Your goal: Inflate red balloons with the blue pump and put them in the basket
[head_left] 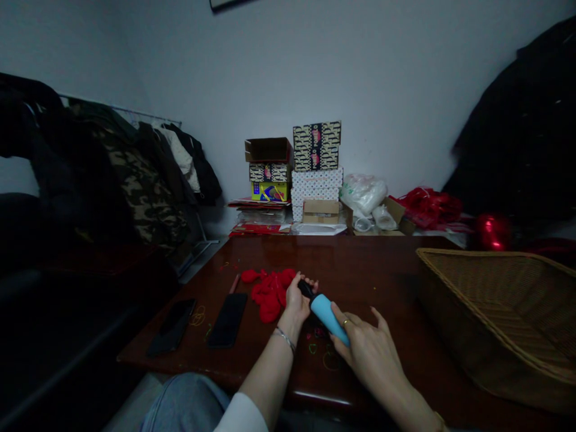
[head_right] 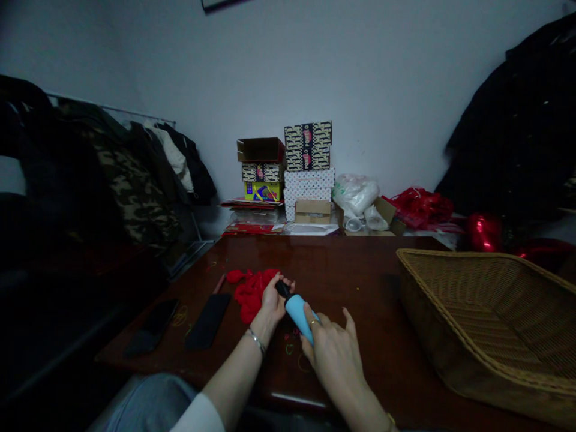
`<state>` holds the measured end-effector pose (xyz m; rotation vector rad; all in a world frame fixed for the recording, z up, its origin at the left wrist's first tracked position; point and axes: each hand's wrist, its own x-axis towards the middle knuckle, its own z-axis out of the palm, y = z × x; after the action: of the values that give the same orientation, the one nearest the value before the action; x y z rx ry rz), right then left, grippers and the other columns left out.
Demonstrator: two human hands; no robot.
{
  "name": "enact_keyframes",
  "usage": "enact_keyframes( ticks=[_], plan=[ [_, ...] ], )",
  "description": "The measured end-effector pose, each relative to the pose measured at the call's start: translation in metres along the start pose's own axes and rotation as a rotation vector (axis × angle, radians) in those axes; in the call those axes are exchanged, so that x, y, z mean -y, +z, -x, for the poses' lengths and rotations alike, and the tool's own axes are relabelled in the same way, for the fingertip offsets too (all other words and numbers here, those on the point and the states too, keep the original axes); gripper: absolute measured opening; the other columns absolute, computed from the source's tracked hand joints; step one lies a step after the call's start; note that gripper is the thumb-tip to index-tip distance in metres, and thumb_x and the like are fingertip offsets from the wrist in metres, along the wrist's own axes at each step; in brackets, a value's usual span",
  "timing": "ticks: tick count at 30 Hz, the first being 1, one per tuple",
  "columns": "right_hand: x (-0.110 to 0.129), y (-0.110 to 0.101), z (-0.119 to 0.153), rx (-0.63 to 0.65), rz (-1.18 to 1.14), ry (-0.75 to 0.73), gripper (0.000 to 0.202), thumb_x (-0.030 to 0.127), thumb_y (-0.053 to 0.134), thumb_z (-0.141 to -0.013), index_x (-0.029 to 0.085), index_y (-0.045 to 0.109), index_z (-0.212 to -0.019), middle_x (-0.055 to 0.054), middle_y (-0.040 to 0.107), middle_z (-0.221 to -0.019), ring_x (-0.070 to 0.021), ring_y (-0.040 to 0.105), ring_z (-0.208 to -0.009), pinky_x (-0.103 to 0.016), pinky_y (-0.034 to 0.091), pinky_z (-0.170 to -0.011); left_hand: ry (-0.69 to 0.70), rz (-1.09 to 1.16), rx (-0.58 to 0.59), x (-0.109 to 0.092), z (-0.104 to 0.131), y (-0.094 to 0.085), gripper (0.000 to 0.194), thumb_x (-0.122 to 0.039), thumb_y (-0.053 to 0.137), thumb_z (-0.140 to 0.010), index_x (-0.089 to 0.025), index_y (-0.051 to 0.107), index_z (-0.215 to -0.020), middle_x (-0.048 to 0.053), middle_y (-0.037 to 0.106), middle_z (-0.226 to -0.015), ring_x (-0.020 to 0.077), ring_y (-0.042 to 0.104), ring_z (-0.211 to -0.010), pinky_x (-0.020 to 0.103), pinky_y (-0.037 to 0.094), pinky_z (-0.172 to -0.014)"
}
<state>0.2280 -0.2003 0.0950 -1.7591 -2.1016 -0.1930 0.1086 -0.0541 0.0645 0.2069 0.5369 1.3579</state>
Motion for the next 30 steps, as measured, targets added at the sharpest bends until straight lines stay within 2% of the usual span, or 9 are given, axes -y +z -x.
enact_keyframes(
  ticks=[3,6,12,19,24,30],
  plan=[
    [0.001,0.002,0.003,-0.015,0.003,-0.007,0.044,0.025,0.048,-0.086,0.022,0.047,-0.130,-0.007,0.068,-0.104,-0.0188,0.065,-0.082,-0.050,0.023,-0.101,0.049,-0.053,-0.049,0.001,-0.004,-0.001,0.022,-0.021,0.054,-0.083,-0.017,0.045,-0.063,-0.003,0.043,-0.052,0.0072,0.042,-0.042,0.019,0.038,-0.042],
    [-0.004,0.004,0.011,-0.029,0.007,-0.030,0.046,0.024,0.049,-0.085,0.022,0.046,-0.131,-0.007,0.067,-0.107,-0.0189,0.065,-0.083,-0.051,0.022,-0.102,0.083,-0.086,-0.073,-0.003,-0.009,-0.001,0.022,-0.021,0.052,-0.083,-0.017,0.043,-0.064,-0.003,0.041,-0.052,0.0064,0.039,-0.040,0.017,0.033,-0.039],
    [-0.025,0.008,0.036,-0.093,0.005,-0.107,0.052,0.026,0.050,-0.085,0.023,0.038,-0.136,-0.005,0.067,-0.109,-0.0195,0.064,-0.089,-0.051,0.019,-0.104,0.122,-0.094,-0.048,-0.018,-0.014,-0.002,0.018,-0.019,0.052,-0.083,-0.017,0.044,-0.067,-0.003,0.042,-0.053,0.0066,0.040,-0.042,0.017,0.032,-0.040],
    [-0.042,0.008,0.059,-0.161,0.030,-0.167,0.055,0.037,0.051,-0.087,0.026,0.034,-0.138,-0.003,0.066,-0.111,-0.0185,0.065,-0.087,-0.048,0.016,-0.105,0.144,-0.113,-0.060,-0.025,-0.020,-0.004,0.018,-0.018,0.048,-0.085,-0.017,0.043,-0.067,-0.003,0.041,-0.053,0.0068,0.040,-0.042,0.017,0.032,-0.041],
    [-0.043,0.003,0.061,-0.179,0.047,-0.192,0.053,0.039,0.049,-0.088,0.026,0.035,-0.137,-0.003,0.067,-0.110,-0.0179,0.066,-0.086,-0.047,0.014,-0.105,0.157,-0.102,-0.065,-0.025,-0.024,-0.005,0.020,-0.017,0.046,-0.085,-0.017,0.042,-0.066,-0.003,0.040,-0.052,0.0063,0.038,-0.041,0.017,0.031,-0.040],
    [-0.032,0.001,0.051,-0.173,0.043,-0.154,0.048,0.033,0.049,-0.087,0.023,0.041,-0.133,-0.005,0.068,-0.104,-0.0189,0.066,-0.085,-0.051,0.016,-0.104,0.175,-0.084,-0.066,-0.024,-0.021,-0.003,0.019,-0.018,0.048,-0.084,-0.017,0.041,-0.065,-0.004,0.040,-0.052,0.0062,0.038,-0.040,0.016,0.030,-0.039]
  ],
)
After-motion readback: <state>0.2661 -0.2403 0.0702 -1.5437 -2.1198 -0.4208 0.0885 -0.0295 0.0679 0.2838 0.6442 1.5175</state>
